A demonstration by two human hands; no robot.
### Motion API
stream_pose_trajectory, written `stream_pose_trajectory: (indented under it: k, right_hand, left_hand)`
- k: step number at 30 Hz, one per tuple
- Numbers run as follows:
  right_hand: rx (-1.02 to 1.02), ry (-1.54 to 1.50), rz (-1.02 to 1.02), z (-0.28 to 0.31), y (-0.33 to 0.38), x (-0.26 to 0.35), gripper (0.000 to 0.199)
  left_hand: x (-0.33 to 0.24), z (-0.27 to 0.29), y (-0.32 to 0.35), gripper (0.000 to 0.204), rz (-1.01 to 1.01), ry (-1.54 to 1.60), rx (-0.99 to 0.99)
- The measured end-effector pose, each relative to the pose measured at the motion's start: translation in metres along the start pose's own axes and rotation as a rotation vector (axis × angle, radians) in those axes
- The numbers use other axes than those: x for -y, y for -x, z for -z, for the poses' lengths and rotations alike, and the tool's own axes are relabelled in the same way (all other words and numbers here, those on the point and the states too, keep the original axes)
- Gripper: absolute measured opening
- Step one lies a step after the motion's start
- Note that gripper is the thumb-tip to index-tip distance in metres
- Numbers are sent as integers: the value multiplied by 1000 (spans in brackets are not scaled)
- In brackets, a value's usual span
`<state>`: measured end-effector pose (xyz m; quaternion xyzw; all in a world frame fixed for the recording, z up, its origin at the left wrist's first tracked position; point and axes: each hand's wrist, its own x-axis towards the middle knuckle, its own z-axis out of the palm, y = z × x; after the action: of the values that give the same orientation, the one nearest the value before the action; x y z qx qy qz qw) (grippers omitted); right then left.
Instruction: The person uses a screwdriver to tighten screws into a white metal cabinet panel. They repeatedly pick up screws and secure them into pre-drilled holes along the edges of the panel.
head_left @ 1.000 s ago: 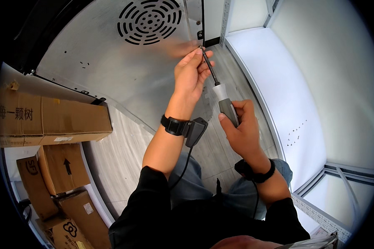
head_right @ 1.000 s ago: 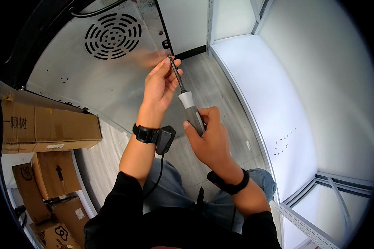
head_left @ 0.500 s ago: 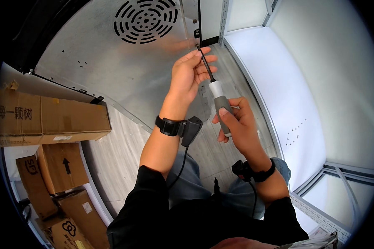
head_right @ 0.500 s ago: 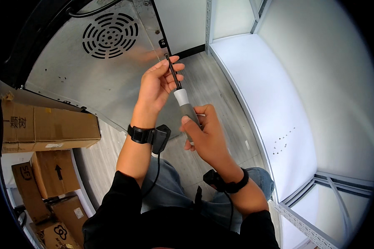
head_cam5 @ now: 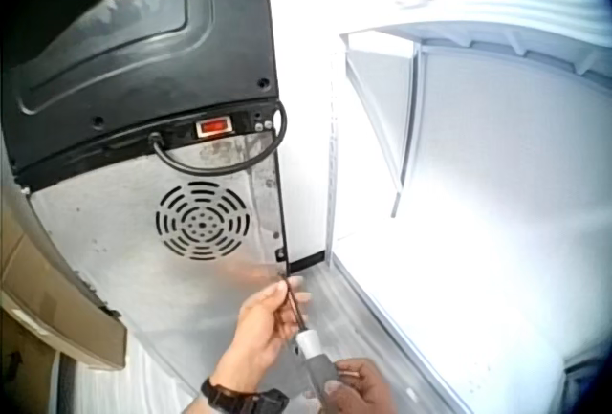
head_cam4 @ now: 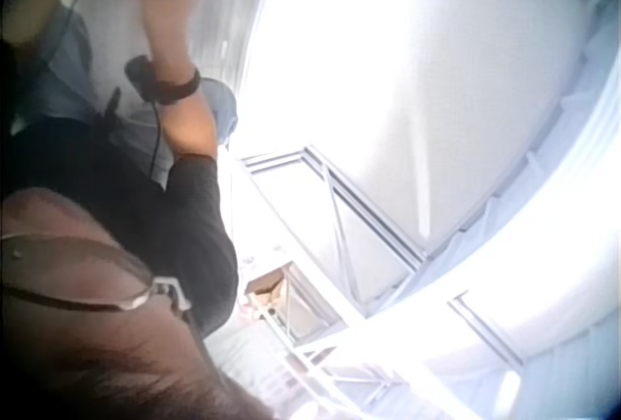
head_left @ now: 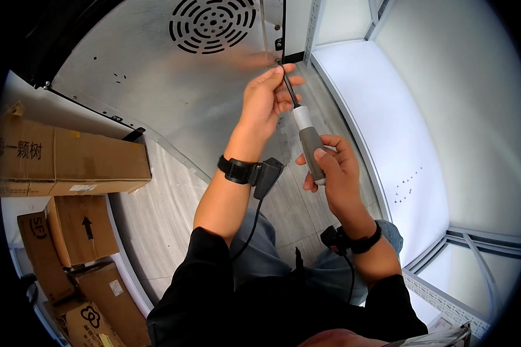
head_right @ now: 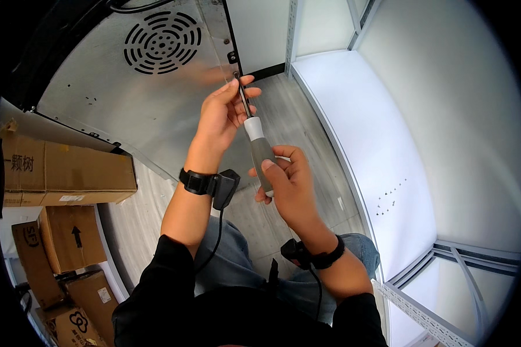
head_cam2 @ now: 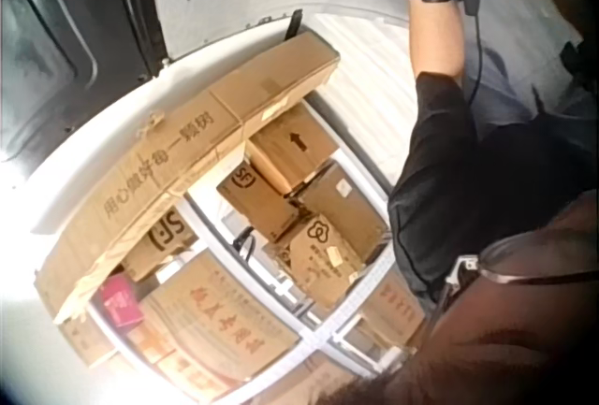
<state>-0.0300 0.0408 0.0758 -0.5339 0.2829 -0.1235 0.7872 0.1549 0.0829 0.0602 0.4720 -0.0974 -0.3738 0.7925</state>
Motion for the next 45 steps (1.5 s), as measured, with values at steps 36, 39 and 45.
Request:
stream_pose_trajectory:
  k: [36, 39, 45]
  right_hand:
    - [119, 56, 14, 12, -7, -15, 32]
    - [344, -363, -158, 16, -8, -8, 32]
    - [306, -210, -142, 15, -8, -6, 38]
  left_hand:
    - [9, 0, -1, 23, -26, -21, -15]
    - [6, 2, -2, 29, -22, 74, 36]
    - [10, 8, -13, 31, 3, 164, 82]
